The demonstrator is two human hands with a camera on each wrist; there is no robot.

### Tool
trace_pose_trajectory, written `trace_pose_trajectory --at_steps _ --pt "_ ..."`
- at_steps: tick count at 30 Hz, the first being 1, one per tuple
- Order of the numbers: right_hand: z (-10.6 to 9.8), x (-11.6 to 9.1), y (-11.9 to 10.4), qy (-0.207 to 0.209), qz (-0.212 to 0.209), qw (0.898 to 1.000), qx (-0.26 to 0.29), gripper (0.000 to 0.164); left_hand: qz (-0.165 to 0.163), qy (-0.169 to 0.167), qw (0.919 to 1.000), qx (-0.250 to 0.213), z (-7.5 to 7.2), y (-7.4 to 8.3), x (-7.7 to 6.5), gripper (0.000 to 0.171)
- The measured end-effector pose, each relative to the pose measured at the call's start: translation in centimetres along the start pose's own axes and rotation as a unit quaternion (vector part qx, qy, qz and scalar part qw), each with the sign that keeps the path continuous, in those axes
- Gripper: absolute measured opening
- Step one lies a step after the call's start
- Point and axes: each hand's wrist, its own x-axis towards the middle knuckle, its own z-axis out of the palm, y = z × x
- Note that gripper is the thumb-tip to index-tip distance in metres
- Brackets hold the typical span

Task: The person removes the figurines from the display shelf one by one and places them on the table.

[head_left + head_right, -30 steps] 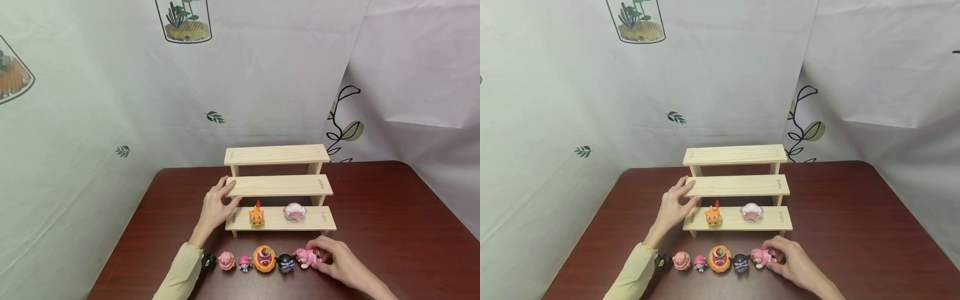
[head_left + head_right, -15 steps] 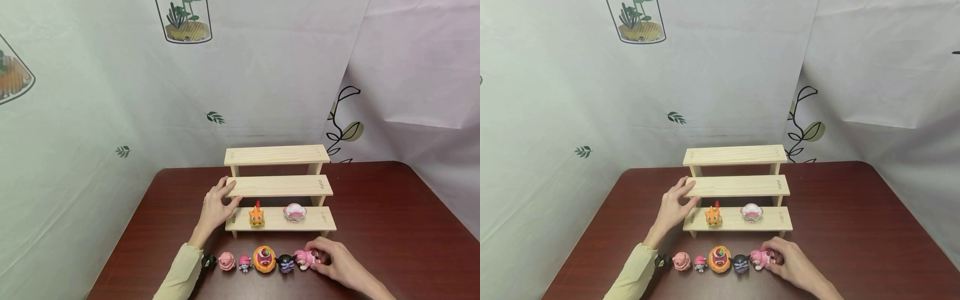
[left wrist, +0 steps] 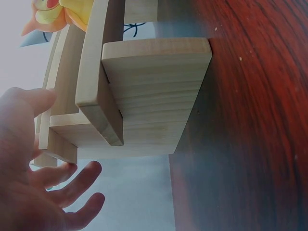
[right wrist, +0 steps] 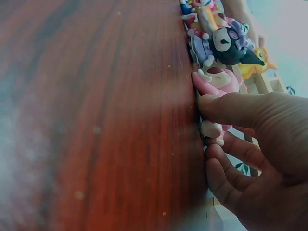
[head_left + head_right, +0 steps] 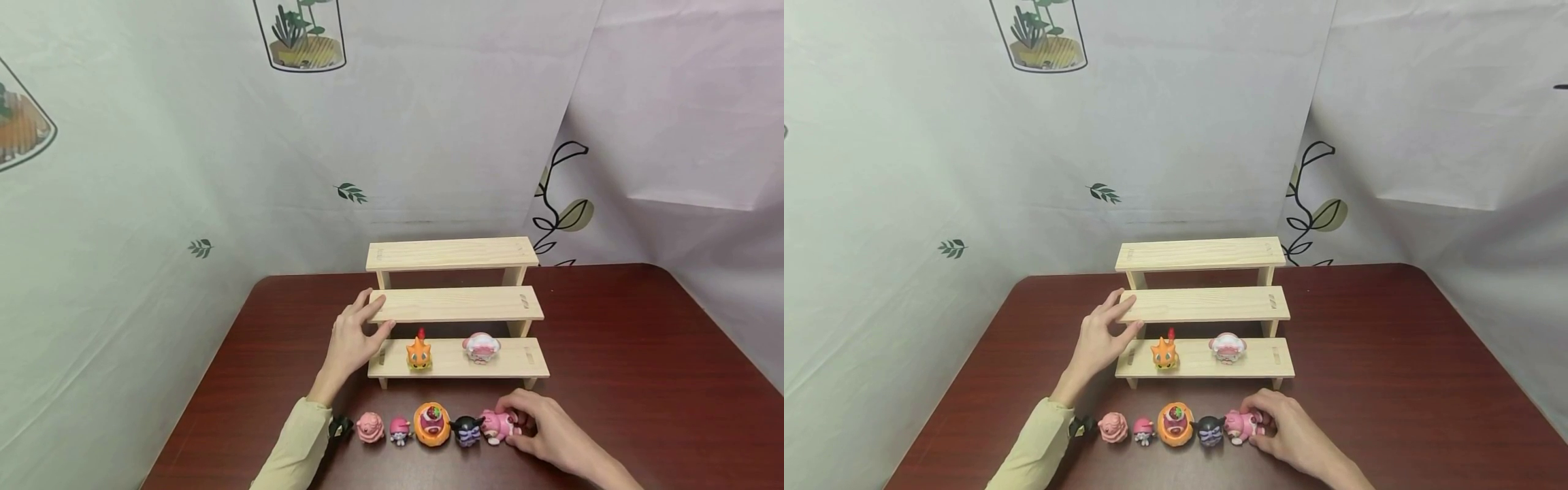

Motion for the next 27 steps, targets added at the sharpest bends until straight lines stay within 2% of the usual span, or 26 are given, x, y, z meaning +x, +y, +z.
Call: trace_pose_trajectory --at_steps 27 --pt "-0.04 0.09 0.18 0.005 -0.033 0.999 -0.025 0.055 0.001 0.005 1.0 0.001 0.07 0.03 0.06 0.048"
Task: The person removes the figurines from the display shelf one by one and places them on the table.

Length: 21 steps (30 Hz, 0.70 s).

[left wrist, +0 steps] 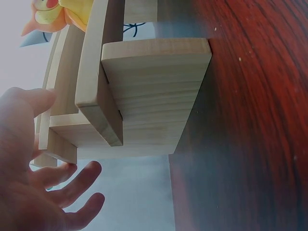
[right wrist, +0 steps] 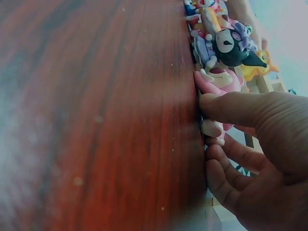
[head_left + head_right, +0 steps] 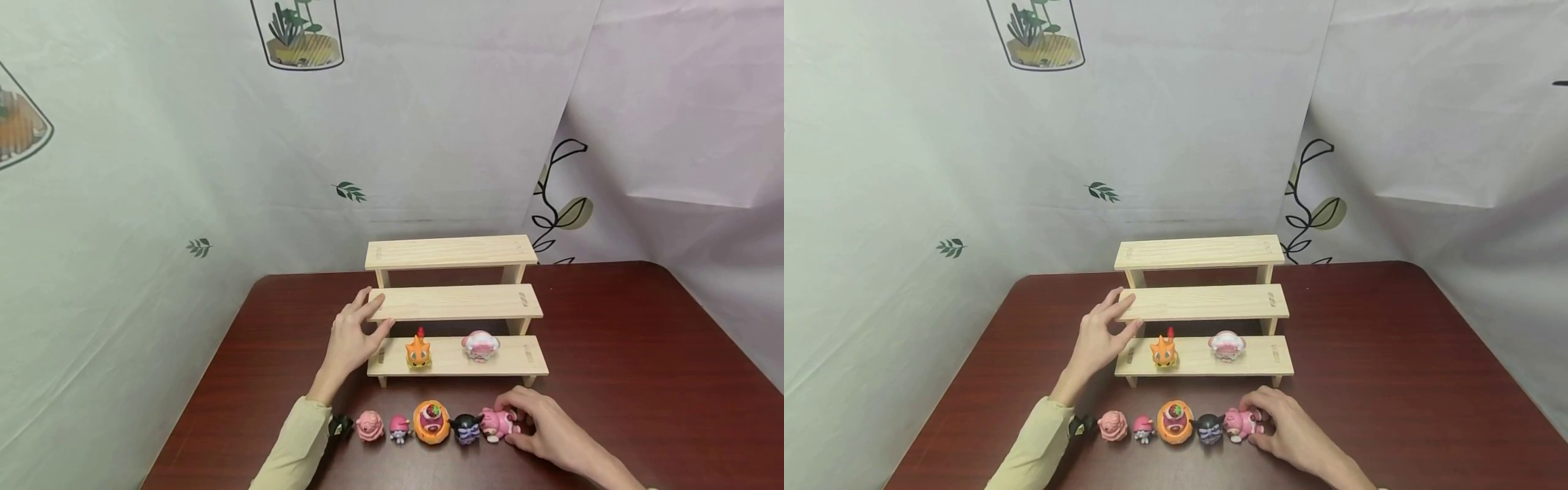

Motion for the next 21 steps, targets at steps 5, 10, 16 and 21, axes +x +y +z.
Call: trace_pose_trajectory --at_steps 5,10,16,21 --pt "-0.3 0.0 -0.1 -0.01 0.006 1.0 -0.008 0.056 0.003 0.001 1.0 0.0 0.0 0.0 0.0 0.048" --pt "-1.0 0.0 -0.2 -0.016 0.018 1.0 -0.016 0.056 0.006 0.001 1.0 -0.002 -0.1 0.1 0.1 0.049" --pt "-2.1 0.6 -0.6 0.028 0.014 0.999 -0.018 0.051 0.01 0.005 0.9999 -0.002 -0.1 0.3 0.1 0.049" --pt "-3.0 1.6 -1.0 0.083 0.014 0.996 0.001 0.051 0.006 0.002 1.0 0.0 -0.2 0.3 0.0 0.049"
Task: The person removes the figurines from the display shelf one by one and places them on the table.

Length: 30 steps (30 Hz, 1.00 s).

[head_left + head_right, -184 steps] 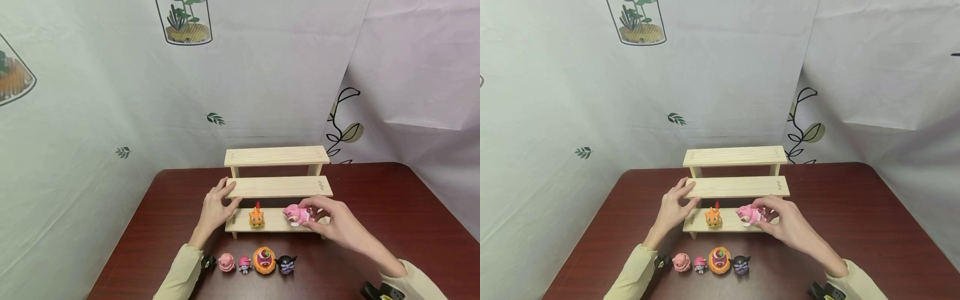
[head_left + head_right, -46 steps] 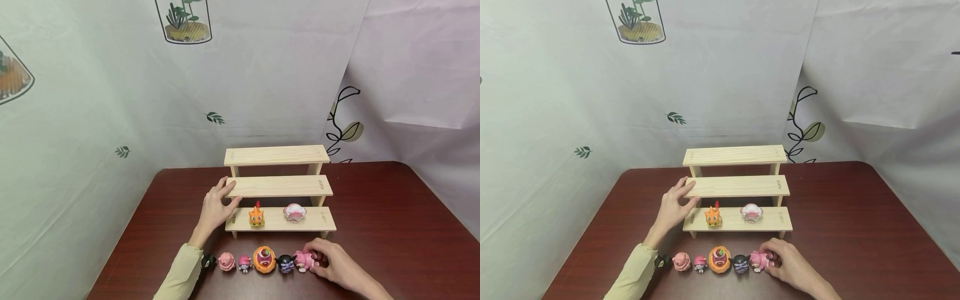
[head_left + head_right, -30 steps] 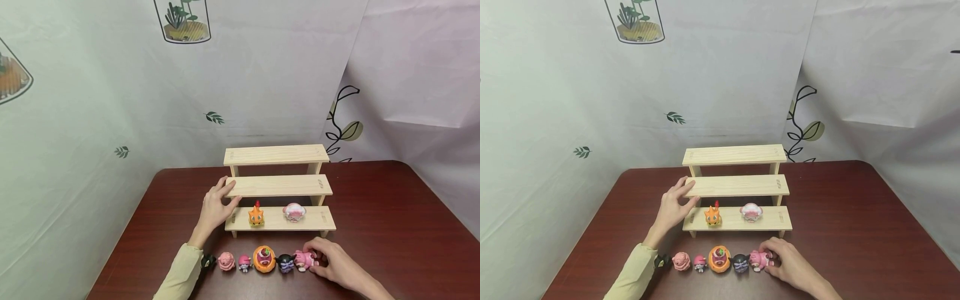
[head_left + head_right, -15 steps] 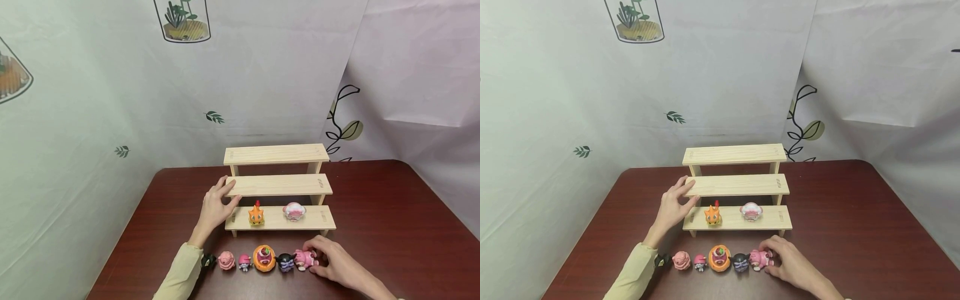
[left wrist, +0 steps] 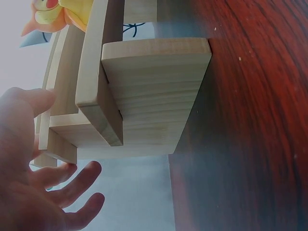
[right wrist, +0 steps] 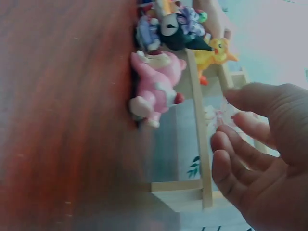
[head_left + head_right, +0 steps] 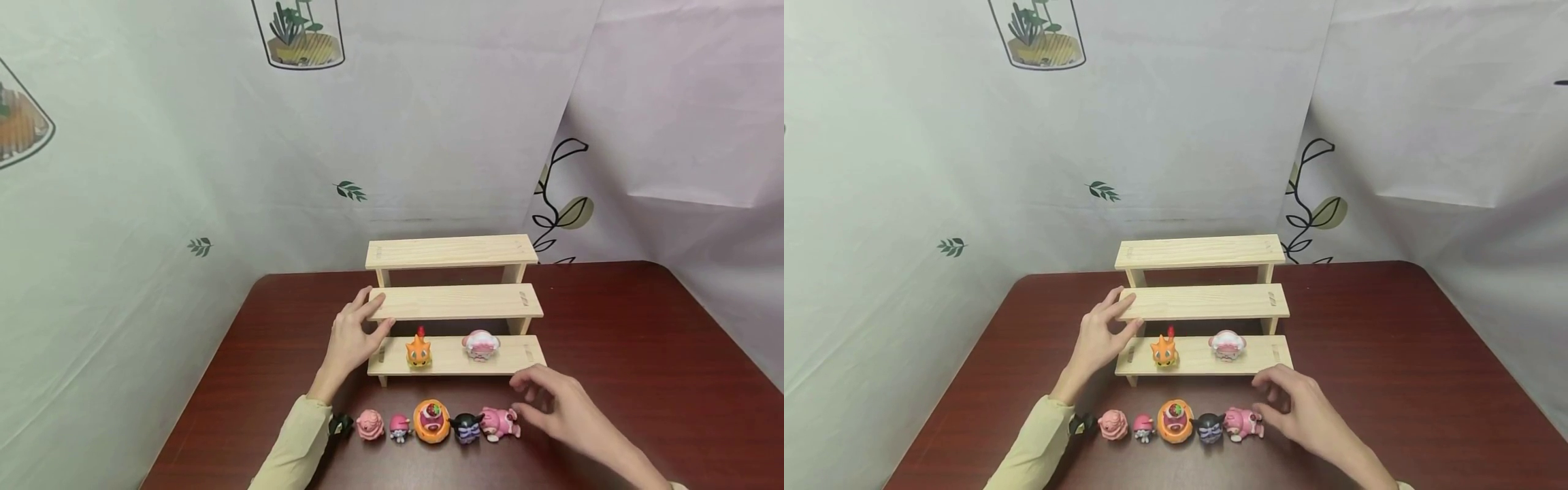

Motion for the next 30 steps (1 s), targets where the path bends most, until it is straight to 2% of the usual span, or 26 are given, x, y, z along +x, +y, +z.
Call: trace_pose_trajectory --at_steps 5,10,21,30 --pt "-0.4 1.2 -0.2 0.041 0.008 0.999 -0.017 0.053 -0.011 -0.009 0.9999 -0.001 0.0 -0.1 -0.1 0.048" --pt "-0.3 2.3 -0.3 0.056 0.031 0.998 -0.023 0.053 -0.006 -0.005 1.0 -0.002 0.0 -0.2 -0.1 0.048" --pt "0.5 3.8 0.3 0.047 0.078 0.996 -0.001 0.056 -0.006 -0.005 1.0 -0.002 0.0 -0.2 -0.1 0.048" --pt "1.3 4.8 1.0 0.038 0.062 0.997 0.003 0.057 0.002 -0.002 1.0 -0.002 0.0 -0.2 -0.1 0.048"
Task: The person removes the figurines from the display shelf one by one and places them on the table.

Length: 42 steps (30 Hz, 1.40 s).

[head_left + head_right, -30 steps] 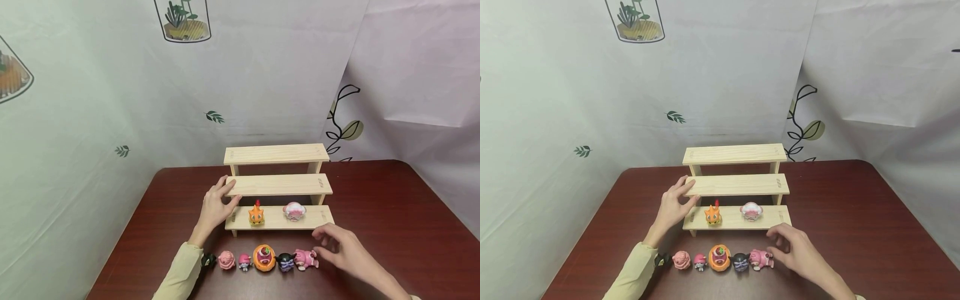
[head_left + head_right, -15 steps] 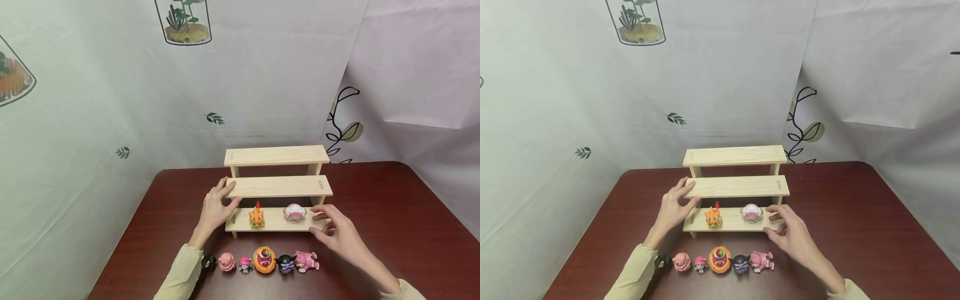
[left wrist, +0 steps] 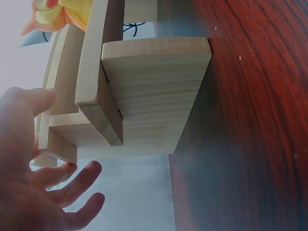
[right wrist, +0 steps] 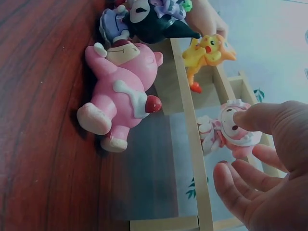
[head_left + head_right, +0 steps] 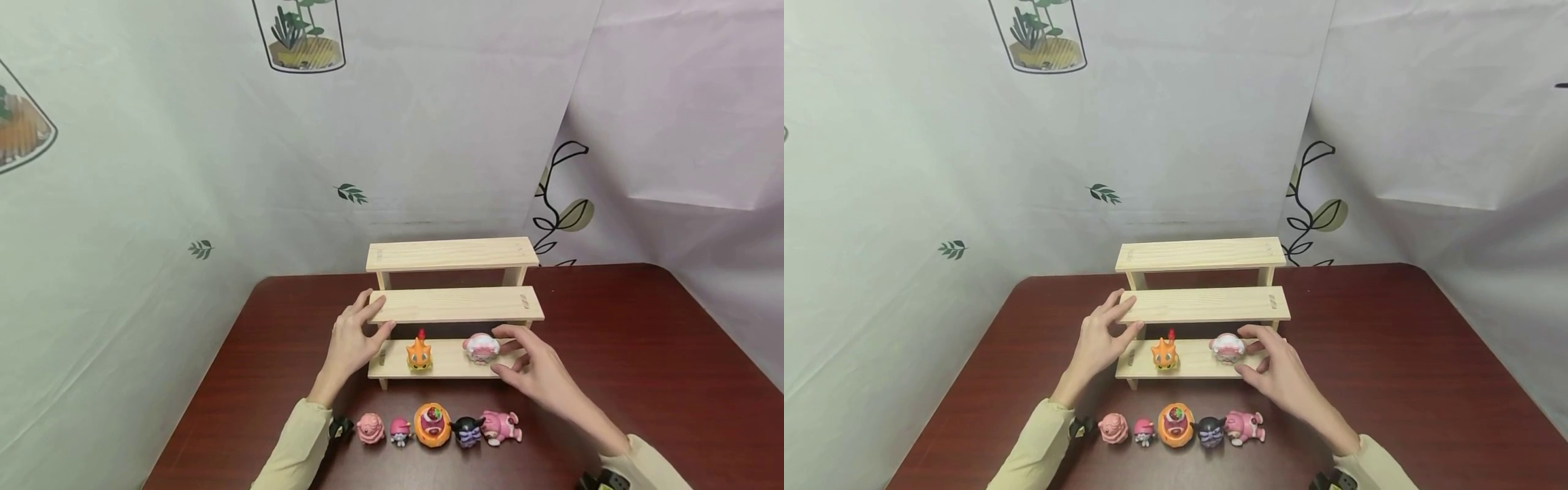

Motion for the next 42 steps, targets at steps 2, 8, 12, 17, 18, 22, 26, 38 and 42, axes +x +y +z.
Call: trace_pose_trajectory --at_steps 2,8,12,17,18,22,26,38,42 --pt "0.2 0.2 0.1 -0.002 -0.001 1.0 -0.001 0.057 0.001 0.0 1.0 0.0 0.0 0.0 0.0 0.048" --pt "0.6 0.7 0.2 -0.009 -0.002 1.0 -0.004 0.055 0.001 -0.003 1.0 -0.001 -0.1 0.1 0.0 0.048" --pt "0.9 0.9 0.4 -0.012 0.0 1.0 -0.005 0.055 0.004 0.001 1.0 -0.001 -0.1 0.1 0.0 0.048" --pt "1.1 1.2 0.4 -0.018 0.002 1.0 0.002 0.053 0.008 0.008 0.9999 -0.003 0.0 0.3 0.1 0.048" --pt "1.2 1.2 0.4 -0.018 0.002 1.0 0.003 0.053 0.008 0.008 0.9999 -0.003 0.0 0.3 0.1 0.048" --pt "1.3 1.2 0.5 -0.022 0.002 1.0 0.008 0.053 0.005 0.007 1.0 -0.004 -0.1 0.3 0.1 0.047" --pt "1.4 1.3 0.5 -0.021 -0.001 1.0 0.011 0.053 0.006 0.006 1.0 -0.003 -0.1 0.3 0.1 0.049" --pt "1.4 1.5 0.6 -0.02 -0.005 1.0 0.01 0.047 0.001 0.003 1.0 -0.008 -0.1 0.3 0.0 0.048" --pt "1.4 1.6 0.5 -0.022 -0.005 1.0 0.013 0.047 0.003 0.005 1.0 -0.006 -0.1 0.3 0.1 0.048"
